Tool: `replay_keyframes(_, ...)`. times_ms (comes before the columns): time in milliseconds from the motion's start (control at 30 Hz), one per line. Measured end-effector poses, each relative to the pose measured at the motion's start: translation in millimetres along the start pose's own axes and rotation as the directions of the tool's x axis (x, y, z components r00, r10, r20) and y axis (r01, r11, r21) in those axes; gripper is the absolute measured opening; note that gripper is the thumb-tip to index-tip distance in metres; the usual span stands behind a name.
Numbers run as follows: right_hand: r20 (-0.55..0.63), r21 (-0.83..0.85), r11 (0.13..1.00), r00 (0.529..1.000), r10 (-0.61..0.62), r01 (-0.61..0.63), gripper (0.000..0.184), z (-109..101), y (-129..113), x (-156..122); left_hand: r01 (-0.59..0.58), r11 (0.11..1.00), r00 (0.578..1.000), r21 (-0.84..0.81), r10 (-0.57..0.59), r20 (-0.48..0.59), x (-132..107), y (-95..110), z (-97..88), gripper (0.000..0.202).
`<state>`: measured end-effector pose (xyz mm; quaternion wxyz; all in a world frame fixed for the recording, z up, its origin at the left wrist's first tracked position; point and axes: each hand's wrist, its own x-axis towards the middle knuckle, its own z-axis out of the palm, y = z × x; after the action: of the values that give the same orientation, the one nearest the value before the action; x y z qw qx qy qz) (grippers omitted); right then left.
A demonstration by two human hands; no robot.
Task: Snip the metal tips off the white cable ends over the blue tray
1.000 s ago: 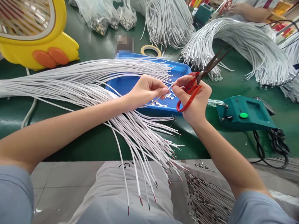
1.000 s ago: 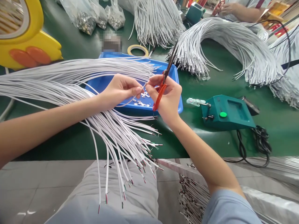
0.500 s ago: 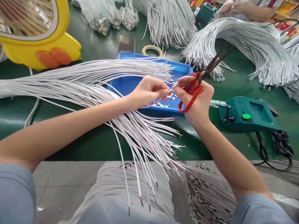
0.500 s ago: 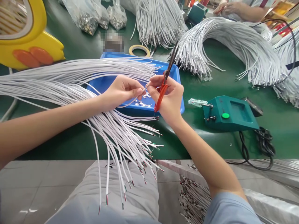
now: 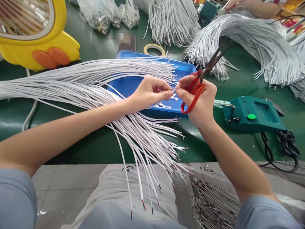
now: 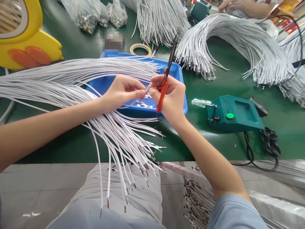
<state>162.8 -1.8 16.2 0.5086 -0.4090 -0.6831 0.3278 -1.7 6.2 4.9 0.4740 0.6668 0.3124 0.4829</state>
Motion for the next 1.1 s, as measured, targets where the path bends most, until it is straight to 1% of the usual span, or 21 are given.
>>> replay_keyframes(67,0.004,-0.020,1.000,1.000,-0.013,0.013,0.013,0,-1,-1,-0.032,0.999,0.999,0.005,0.032,0.008,0,-2,-0.3,0.013)
replay_keyframes(133,0.011,-0.053,0.998,1.000,-0.018,0.019,0.011,0,-2,-1,-0.036,0.999,0.999,-0.004,0.036,0.014,1,-2,-0.7,0.010)
replay_keyframes(267,0.019,-0.099,0.995,1.000,-0.016,0.018,0.010,0,-1,-2,0.007,0.999,1.000,-0.047,-0.006,0.029,1,0,-0.8,0.002)
replay_keyframes(367,0.007,-0.071,0.997,1.000,-0.012,0.012,0.010,2,1,-2,0.052,0.997,0.998,-0.060,-0.050,0.033,0,2,0.3,0.004)
replay_keyframes(467,-0.022,-0.021,1.000,1.000,-0.003,0.003,0.007,2,3,-1,0.100,0.993,0.995,-0.066,-0.101,-0.020,0,4,1.4,0.007)
replay_keyframes(533,-0.044,-0.028,0.999,0.999,0.028,-0.030,0.005,0,4,3,0.109,0.992,0.991,-0.055,-0.113,-0.066,1,6,1.0,0.005)
replay_keyframes(633,-0.047,-0.141,0.986,0.995,0.083,-0.089,0.007,-5,9,10,0.103,0.994,0.990,-0.021,-0.105,-0.099,3,11,-2.2,0.007)
replay_keyframes(733,-0.002,-0.253,0.961,0.994,0.111,-0.108,0.013,-11,15,17,0.074,0.997,0.993,0.027,-0.071,-0.090,6,12,-7.5,0.007)
replay_keyframes(800,0.032,-0.336,0.935,0.991,0.131,-0.112,0.019,-14,17,19,0.055,0.997,0.996,0.060,-0.050,-0.080,7,10,-11.2,0.009)
replay_keyframes(867,0.068,-0.440,0.893,0.988,0.137,-0.093,0.023,-15,16,19,0.049,0.996,0.996,0.072,-0.044,-0.080,8,5,-14.3,0.011)
replay_keyframes(933,0.102,-0.533,0.844,0.987,0.122,-0.049,0.025,-16,14,18,0.052,0.997,0.994,0.057,-0.046,-0.095,9,1,-16.6,0.012)
replay_keyframes(1100,0.172,-0.669,0.741,0.982,0.079,0.057,0.031,-16,6,15,0.057,0.998,0.973,-0.025,-0.061,-0.222,12,0,-18.3,0.012)
